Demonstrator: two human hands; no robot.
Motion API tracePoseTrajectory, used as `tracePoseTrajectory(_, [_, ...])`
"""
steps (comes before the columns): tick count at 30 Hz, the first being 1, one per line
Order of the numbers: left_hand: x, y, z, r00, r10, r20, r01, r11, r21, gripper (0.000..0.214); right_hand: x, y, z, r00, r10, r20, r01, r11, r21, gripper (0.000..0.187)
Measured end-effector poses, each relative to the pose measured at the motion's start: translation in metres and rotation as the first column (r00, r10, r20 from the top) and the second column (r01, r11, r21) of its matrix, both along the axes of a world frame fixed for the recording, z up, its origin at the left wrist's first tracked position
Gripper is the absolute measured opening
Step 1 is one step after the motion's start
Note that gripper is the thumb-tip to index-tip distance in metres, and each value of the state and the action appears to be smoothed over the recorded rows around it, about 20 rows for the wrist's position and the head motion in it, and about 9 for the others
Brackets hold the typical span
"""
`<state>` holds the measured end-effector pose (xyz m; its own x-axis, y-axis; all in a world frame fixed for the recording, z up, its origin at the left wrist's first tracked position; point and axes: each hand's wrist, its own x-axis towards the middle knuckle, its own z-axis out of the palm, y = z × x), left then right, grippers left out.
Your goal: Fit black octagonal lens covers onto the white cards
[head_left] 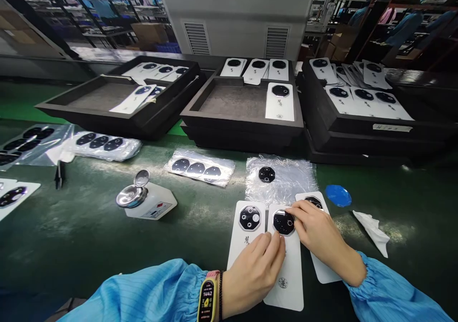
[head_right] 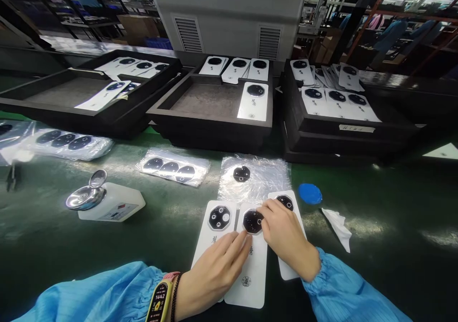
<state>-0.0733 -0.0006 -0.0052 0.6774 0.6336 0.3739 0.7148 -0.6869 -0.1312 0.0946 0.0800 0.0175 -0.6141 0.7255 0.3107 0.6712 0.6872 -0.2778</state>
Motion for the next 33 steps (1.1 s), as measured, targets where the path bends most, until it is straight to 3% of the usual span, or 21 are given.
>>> tracePoseTrajectory(9, [0.002, 0.002, -0.001, 0.999, 0.013, 0.046, -0.013, 1.000, 0.016, 0.033, -0.006, 0.005, 0.005, 0.995, -0.097, -0.030, 0.084, 0.954, -0.288, 0.025])
tracePoseTrajectory(16, [0.000, 0.000, 0.000, 1.000, -0.011, 0.011, 0.011, 1.000, 0.000, 0.032, -0.010, 0.014, 0.010, 0.993, -0.103, 0.065, 0.120, 0.911, -0.395, 0.017])
tracePoseTrajectory(25, [-0.001, 0.001, -0.002, 1.000, -0.017, 0.009, 0.017, 0.999, -0.031, 0.032, -0.006, 0.030, 0.023, 0.999, -0.038, 0.037, 0.053, 0.786, -0.617, 0.015])
tracePoseTrajectory(33, [-0.001, 0.001, 0.000, 1.000, -0.014, 0.021, 0.014, 0.999, -0.031, 0.031, -0.002, 0.031, 0.022, 1.000, 0.014, 0.019, 0.001, 0.792, -0.610, 0.018])
